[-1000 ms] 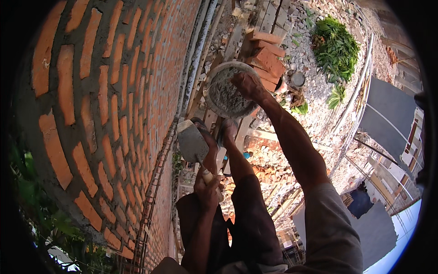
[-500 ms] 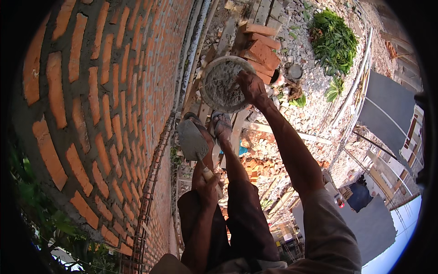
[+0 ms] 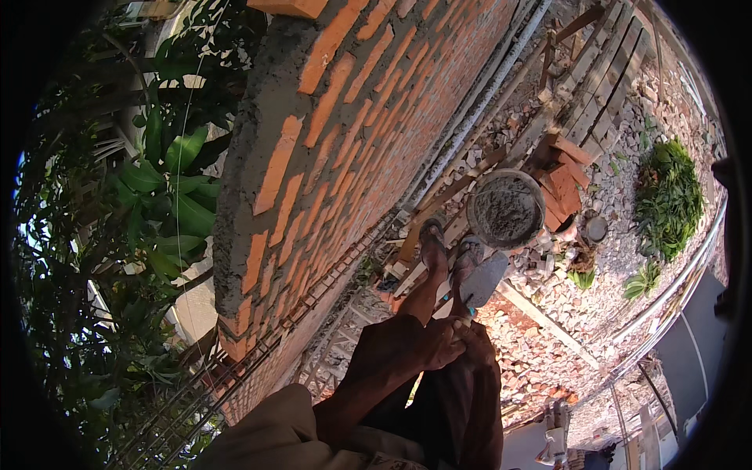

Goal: The person applies mortar to a brick wall using a trowel, places bricks, and smooths the mortar between them. The person works on a partially built brick wall, using a trowel to apply mortar and place bricks in sequence.

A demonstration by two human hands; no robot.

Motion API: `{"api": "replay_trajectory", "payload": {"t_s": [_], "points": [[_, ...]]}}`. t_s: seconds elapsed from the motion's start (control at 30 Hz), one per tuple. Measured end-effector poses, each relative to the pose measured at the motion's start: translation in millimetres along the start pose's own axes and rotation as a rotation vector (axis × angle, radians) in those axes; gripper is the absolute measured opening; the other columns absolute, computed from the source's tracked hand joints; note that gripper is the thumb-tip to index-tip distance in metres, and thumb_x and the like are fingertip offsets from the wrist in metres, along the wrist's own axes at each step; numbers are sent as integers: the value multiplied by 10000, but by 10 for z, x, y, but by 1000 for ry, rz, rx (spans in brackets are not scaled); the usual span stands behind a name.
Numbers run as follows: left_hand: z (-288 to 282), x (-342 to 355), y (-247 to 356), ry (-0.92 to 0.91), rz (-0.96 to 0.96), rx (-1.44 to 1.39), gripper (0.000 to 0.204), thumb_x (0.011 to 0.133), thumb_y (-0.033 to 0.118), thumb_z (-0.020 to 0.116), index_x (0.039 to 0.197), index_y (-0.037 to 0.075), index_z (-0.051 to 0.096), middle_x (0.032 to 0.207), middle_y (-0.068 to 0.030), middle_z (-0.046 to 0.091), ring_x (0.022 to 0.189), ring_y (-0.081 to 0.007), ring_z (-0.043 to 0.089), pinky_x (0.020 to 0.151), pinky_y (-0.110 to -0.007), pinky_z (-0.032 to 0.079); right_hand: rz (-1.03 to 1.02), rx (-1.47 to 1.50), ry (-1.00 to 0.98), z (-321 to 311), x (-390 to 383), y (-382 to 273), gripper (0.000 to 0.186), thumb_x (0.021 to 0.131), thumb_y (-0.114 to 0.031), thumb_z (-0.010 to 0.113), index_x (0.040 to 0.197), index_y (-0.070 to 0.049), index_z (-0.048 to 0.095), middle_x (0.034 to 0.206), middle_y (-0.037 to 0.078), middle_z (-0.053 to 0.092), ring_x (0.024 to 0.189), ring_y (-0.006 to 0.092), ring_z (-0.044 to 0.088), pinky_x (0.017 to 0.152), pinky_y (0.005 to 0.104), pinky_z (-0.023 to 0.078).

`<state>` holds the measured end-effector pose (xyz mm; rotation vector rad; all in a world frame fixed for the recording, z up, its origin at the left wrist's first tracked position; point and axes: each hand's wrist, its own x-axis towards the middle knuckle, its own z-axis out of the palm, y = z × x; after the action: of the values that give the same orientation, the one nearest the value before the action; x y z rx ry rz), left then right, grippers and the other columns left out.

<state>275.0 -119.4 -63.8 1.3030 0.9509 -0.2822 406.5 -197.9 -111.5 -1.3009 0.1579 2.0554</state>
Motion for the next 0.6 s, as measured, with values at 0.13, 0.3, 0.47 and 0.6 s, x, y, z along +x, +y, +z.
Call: {"api": "replay_trajectory", "payload": {"t_s": [0.13, 0.3, 0.47, 0.6], "points": [[-564, -451, 502, 52, -116, 344, 387, 839, 279, 635, 1036, -42, 545, 962, -183, 587, 872, -301, 609, 745, -382, 498, -21, 199, 165, 22, -254, -3, 209, 918, -179, 558, 968, 22, 589, 781, 129, 621, 695, 207, 618, 662, 309, 532], [-1444, -1118, 777, 1088, 231, 608, 379, 857, 207, 620, 1134, -34, 525, 1061, -212, 574, 950, -363, 589, 814, -433, 489, -38, -221, 656, -343, -514, 155, 214, 867, -211, 586, 816, -13, 522, 623, 62, 552, 504, 143, 541, 460, 301, 466], [-1551, -1631, 335, 953, 8, 250, 324, 886, 219, 577, 1084, -37, 565, 991, -209, 605, 898, -344, 612, 773, -449, 484, 55, -587, 793, -739, -875, 481, 220, 815, -154, 611, 715, -12, 475, 556, 43, 489, 424, 134, 491, 358, 319, 408], [-1057, -1727, -759, 415, -582, -178, 490, 854, 368, 621, 1137, -32, 615, 933, -139, 663, 828, -221, 657, 689, -354, 527, 62, -317, 796, -881, -1108, 708, 243, 816, -164, 619, 652, -61, 472, 522, 19, 462, 396, 130, 466, 332, 308, 371]]}}
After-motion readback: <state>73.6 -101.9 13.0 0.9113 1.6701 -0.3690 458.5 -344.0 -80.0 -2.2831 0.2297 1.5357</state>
